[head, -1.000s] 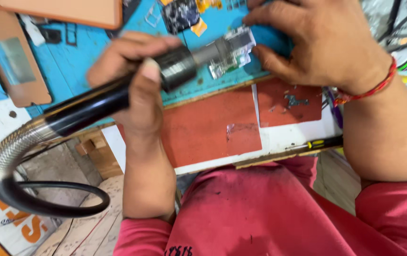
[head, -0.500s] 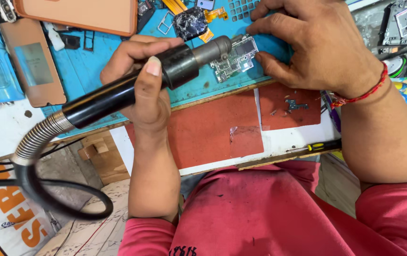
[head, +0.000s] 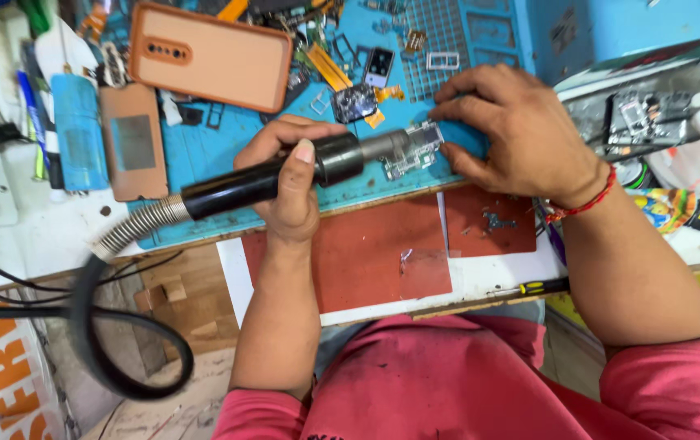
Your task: The person uses a heat gun to apply heat to specific components on a mobile phone motherboard held by hand on a repair bench.
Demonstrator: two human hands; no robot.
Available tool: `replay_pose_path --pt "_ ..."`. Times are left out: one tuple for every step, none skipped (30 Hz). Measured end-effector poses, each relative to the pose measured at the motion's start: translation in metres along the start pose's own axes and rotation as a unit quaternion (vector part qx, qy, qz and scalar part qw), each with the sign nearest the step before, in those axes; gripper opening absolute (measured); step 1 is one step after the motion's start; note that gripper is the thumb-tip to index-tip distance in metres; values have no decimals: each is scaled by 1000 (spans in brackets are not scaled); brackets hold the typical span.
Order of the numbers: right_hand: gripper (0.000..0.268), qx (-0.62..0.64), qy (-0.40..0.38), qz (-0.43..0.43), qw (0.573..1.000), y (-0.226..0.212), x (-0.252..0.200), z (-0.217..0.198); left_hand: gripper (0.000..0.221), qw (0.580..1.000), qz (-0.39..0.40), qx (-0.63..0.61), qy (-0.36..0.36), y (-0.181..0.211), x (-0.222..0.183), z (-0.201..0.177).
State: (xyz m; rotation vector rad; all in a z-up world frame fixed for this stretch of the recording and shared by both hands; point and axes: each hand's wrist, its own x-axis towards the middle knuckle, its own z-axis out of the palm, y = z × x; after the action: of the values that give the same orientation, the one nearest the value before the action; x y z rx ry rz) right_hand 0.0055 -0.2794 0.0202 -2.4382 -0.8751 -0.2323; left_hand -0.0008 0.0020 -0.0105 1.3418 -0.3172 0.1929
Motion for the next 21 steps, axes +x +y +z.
replay_pose_path --pt "30 -1 6 -1 1000 -1 1 1 34 1000 16 -2 18 -1 2 2" --pt "30 0 7 0 1000 -1 -1 1 33 999 26 -6 37 -1 2 5" --pt "31 -6 6 -1 1000 1 0 0 32 1000 14 0 1 -2 5 3" --pt "31 -7 -3 -1 1000 3 -1 1 32 999 -5 7 -30 -1 3 0" --pt "32 -8 -11 0 1000 3 -3 1 31 998 -24 14 -62 0 0 -2" --pt "32 -6 -8 5 1000 1 -4 2 32 999 -16 13 -51 1 -2 -2" --pt "32 -4 -5 9 1000 -3 -5 4 33 999 -7 12 -39 3 -4 -1" --pt "33 -8 4 8 1000 -2 -1 2 33 999 11 10 -30 1 1 0" --pt "33 -18 12 0 1000 2 5 -1 33 1000 21 -7 1 -2 10 2" --pt "33 -16 11 0 1000 0 3 0 33 999 14 -21 35 -3 9 2" --pt "32 -13 10 1 1000 0 2 2 32 997 7 -34 69 -5 8 2" --pt "33 -9 2 3 1000 -2 -2 4 32 999 -15 -22 38 -5 2 -1" --pt "34 -4 -5 6 1000 0 -5 4 32 999 -38 -12 8 -5 -2 -6" --pt "35 -11 -6 4 1000 4 -3 1 32 998 -48 -6 -27 -7 1 -6" --pt "34 -6 -5 6 1000 3 -3 2 32 999 -30 -2 -22 -6 1 -5" --pt "32 -3 -3 7 1000 2 -3 2 32 1000 -9 2 -16 -5 0 -2" --pt "30 0 -1 8 1000 1 -2 2 31 1000 12 7 -11 -5 0 0" --pt "31 -1 -1 4 1000 1 -3 2 32 1000 19 19 15 -5 1 1" --pt "32 -2 -1 1 1000 2 -3 2 32 998 26 32 40 -6 2 3" --pt "33 -2 -1 -4 1000 3 -2 2 32 996 35 45 68 -6 3 4" --pt "32 -4 0 -3 1000 3 -2 2 32 999 28 41 13 -4 4 2"
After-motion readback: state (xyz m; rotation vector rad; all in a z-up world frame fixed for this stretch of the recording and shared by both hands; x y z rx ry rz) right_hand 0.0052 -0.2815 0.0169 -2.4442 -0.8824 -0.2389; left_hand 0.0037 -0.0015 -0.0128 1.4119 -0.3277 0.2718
